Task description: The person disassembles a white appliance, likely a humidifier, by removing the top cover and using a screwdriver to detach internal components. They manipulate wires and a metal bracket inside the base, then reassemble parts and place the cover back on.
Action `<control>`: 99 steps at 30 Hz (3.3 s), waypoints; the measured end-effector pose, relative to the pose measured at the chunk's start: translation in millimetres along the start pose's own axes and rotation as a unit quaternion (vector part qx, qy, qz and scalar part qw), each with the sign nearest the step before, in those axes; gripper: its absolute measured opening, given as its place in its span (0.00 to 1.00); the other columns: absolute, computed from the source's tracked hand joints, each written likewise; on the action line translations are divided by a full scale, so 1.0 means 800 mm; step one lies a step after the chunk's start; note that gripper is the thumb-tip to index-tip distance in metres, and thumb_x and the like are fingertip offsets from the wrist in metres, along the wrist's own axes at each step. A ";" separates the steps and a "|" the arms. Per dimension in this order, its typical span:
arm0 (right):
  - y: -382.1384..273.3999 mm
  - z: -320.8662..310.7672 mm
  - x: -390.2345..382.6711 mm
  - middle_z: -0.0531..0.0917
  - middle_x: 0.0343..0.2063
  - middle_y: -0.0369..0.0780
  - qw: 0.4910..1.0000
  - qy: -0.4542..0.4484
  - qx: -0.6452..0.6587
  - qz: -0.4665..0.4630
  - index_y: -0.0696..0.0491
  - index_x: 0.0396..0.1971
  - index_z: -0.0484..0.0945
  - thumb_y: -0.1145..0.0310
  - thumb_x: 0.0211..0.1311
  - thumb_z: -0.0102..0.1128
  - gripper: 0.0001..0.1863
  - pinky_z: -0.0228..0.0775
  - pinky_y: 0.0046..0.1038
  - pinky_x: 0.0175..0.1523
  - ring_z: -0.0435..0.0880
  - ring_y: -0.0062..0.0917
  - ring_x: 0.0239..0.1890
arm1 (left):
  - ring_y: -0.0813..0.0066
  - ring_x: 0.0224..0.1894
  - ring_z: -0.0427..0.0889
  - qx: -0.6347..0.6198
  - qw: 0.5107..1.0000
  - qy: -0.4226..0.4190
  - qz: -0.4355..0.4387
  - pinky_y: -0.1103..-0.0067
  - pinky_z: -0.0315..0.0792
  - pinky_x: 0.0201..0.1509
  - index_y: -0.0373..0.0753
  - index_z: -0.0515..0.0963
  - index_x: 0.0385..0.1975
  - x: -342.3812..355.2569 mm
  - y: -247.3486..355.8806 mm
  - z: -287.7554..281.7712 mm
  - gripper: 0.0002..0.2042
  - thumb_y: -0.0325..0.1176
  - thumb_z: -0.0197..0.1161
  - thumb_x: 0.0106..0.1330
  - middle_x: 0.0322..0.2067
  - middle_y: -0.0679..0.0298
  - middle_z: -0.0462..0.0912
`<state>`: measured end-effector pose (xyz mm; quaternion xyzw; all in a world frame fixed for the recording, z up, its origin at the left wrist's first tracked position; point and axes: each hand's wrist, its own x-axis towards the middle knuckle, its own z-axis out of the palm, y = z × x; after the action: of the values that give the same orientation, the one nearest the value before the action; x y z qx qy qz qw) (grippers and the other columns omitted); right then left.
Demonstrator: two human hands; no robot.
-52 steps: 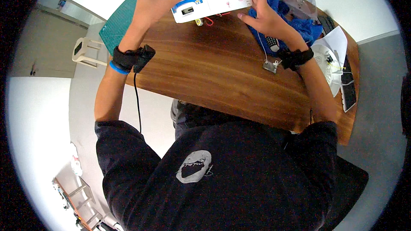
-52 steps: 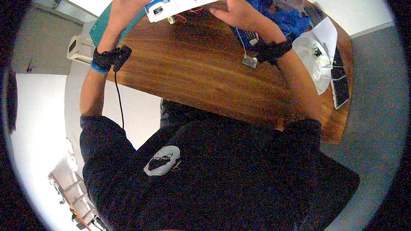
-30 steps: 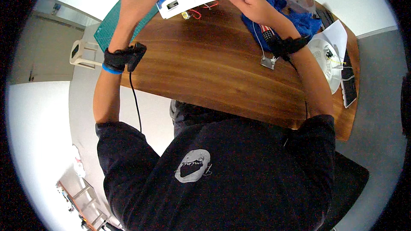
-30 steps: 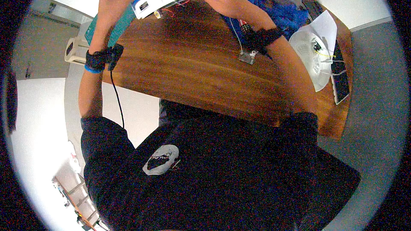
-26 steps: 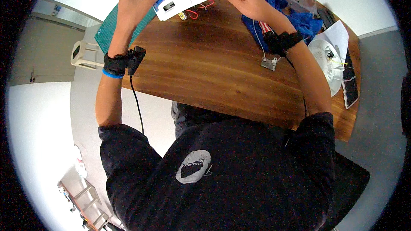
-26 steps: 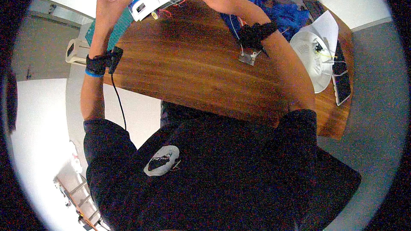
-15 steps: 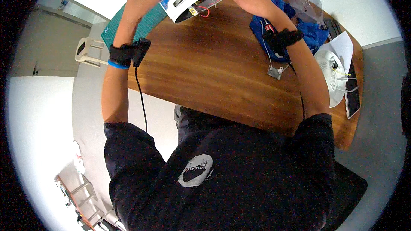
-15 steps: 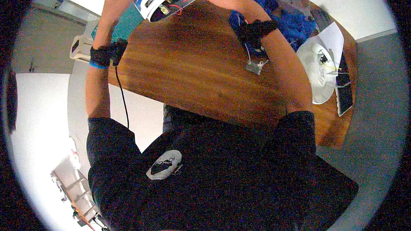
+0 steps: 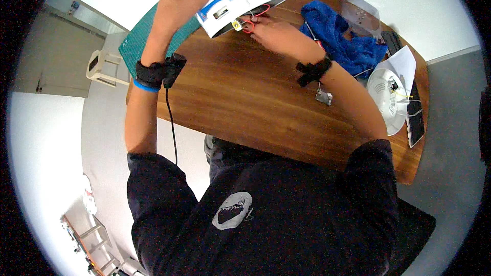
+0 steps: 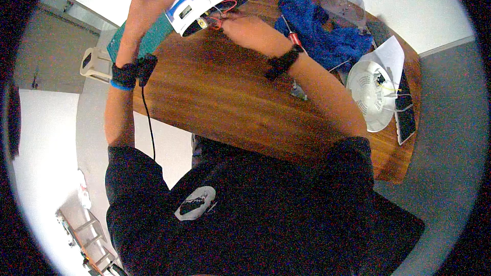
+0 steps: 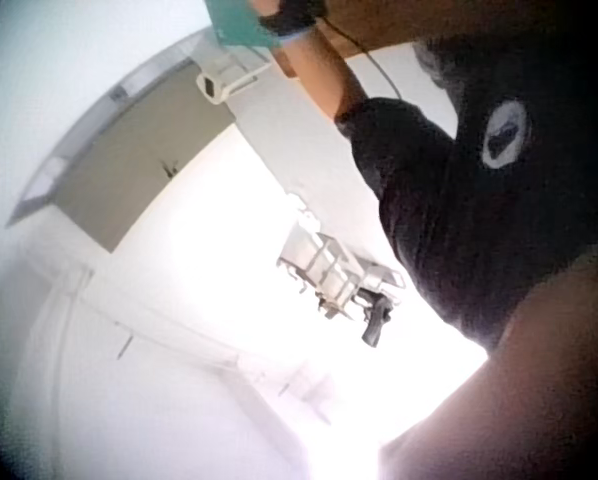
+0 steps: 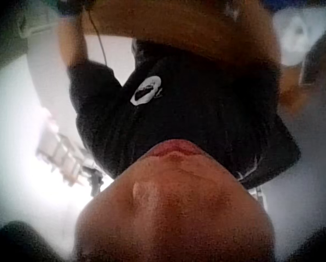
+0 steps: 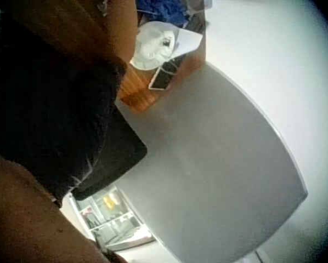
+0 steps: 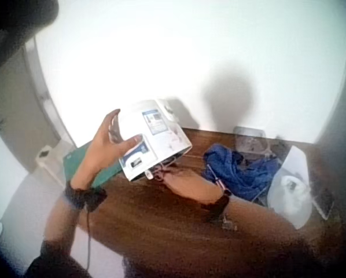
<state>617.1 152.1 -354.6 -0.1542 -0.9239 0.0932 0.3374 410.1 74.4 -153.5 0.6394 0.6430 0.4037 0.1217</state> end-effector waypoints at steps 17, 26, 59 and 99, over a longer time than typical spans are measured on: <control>-0.009 0.015 -0.024 0.86 0.56 0.47 0.986 -0.154 0.058 -0.023 0.51 0.52 0.81 0.68 0.71 0.63 0.13 0.79 0.45 0.59 0.85 0.49 0.54 | 0.56 0.61 0.86 0.118 0.989 0.033 0.077 0.65 0.81 0.64 0.33 0.66 0.76 0.003 -0.058 0.000 0.48 0.50 0.84 0.62 0.62 0.42 0.83; 0.115 -0.111 -0.071 0.91 0.41 0.45 0.976 -0.034 0.023 0.216 0.53 0.45 0.88 0.63 0.75 0.66 0.11 0.82 0.38 0.50 0.90 0.39 0.43 | 0.51 0.61 0.86 0.146 0.986 0.033 0.075 0.61 0.83 0.62 0.34 0.65 0.77 -0.005 -0.045 -0.011 0.49 0.51 0.84 0.62 0.63 0.39 0.80; -0.031 -0.095 -0.007 0.67 0.72 0.59 0.963 0.105 0.173 0.176 0.55 0.79 0.57 0.68 0.67 0.73 0.45 0.65 0.47 0.78 0.67 0.58 0.75 | 0.54 0.64 0.82 0.025 0.999 0.016 0.012 0.63 0.80 0.64 0.37 0.63 0.77 -0.009 -0.077 0.006 0.46 0.54 0.80 0.66 0.68 0.42 0.76; -0.020 -0.183 -0.077 0.89 0.39 0.55 0.891 -0.277 -0.024 0.359 0.55 0.48 0.75 0.62 0.55 0.77 0.25 0.83 0.51 0.48 0.90 0.54 0.45 | 0.21 0.76 0.64 0.281 0.934 -0.167 0.145 0.46 0.72 0.73 0.51 0.68 0.76 -0.093 0.076 -0.032 0.45 0.40 0.83 0.55 0.78 0.51 0.67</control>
<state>753.9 126.0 -276.1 -0.4515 -0.8636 0.2243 0.0078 448.7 -12.0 -122.6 0.7918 0.6011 0.1073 -0.0170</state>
